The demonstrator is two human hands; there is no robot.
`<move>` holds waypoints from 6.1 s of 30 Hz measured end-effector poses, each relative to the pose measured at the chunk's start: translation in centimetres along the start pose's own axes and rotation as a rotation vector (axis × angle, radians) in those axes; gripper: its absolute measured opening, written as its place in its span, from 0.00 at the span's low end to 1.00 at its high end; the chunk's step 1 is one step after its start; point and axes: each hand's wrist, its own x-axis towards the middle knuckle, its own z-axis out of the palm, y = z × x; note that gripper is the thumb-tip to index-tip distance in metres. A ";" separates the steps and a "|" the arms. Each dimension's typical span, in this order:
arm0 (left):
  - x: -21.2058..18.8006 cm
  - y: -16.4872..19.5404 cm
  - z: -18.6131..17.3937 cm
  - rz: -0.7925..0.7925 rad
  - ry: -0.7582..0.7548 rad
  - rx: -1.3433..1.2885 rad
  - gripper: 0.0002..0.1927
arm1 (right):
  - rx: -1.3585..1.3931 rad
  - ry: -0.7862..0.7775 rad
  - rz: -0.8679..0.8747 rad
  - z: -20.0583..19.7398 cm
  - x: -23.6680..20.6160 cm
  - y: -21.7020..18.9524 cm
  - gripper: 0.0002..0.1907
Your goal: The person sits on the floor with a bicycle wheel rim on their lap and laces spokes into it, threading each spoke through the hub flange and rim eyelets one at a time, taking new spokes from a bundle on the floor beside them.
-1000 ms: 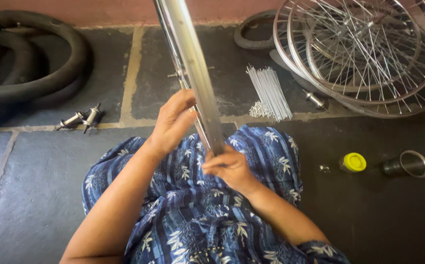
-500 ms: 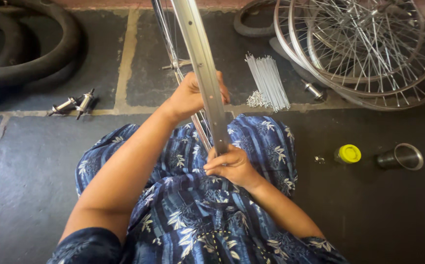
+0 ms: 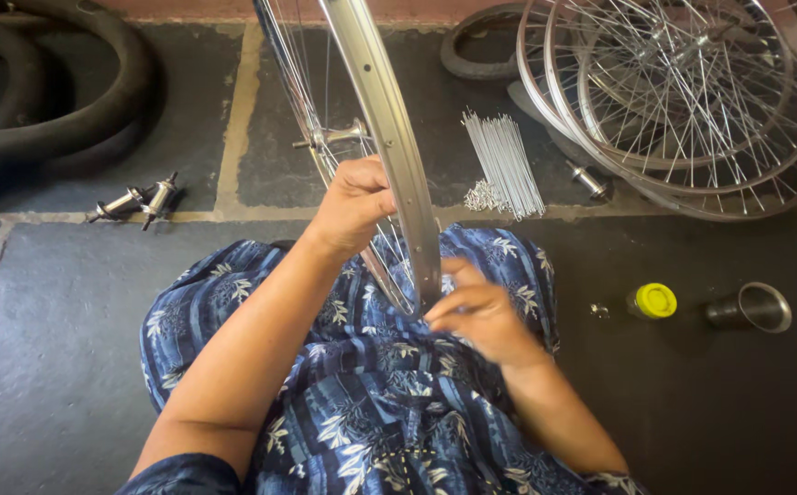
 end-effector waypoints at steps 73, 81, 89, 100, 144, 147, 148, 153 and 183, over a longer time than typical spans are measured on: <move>-1.9 0.0 -0.8 -0.148 -0.063 -0.030 0.14 | -1.298 0.429 -0.779 6.4 6.7 -6.2 0.15; -2.3 -0.4 -1.3 -0.171 -0.065 0.017 0.15 | -0.661 0.404 -0.653 7.8 4.5 -1.7 0.27; -2.4 -0.1 -1.1 -0.144 -0.072 0.006 0.13 | -0.471 0.359 -0.339 8.5 2.9 -0.2 0.29; -2.3 0.7 -1.1 -0.132 -0.118 -0.005 0.12 | -0.485 0.336 -0.414 8.4 2.6 1.5 0.31; -2.4 3.0 1.9 -0.027 -0.042 0.328 0.15 | -0.476 0.295 -0.519 7.4 2.3 3.3 0.37; -2.5 2.4 1.8 -0.060 -0.016 0.051 0.14 | -0.498 0.291 -0.538 7.3 2.3 3.2 0.37; -2.5 2.3 1.7 -0.052 -0.027 0.068 0.14 | -0.497 0.290 -0.544 7.3 2.3 3.2 0.37; -2.4 1.9 1.4 -0.021 -0.042 0.178 0.11 | -0.503 0.294 -0.555 7.3 2.3 3.2 0.37; -5.2 9.0 0.2 0.214 0.444 1.362 0.37 | -0.674 -0.248 -0.408 13.4 10.2 16.2 0.28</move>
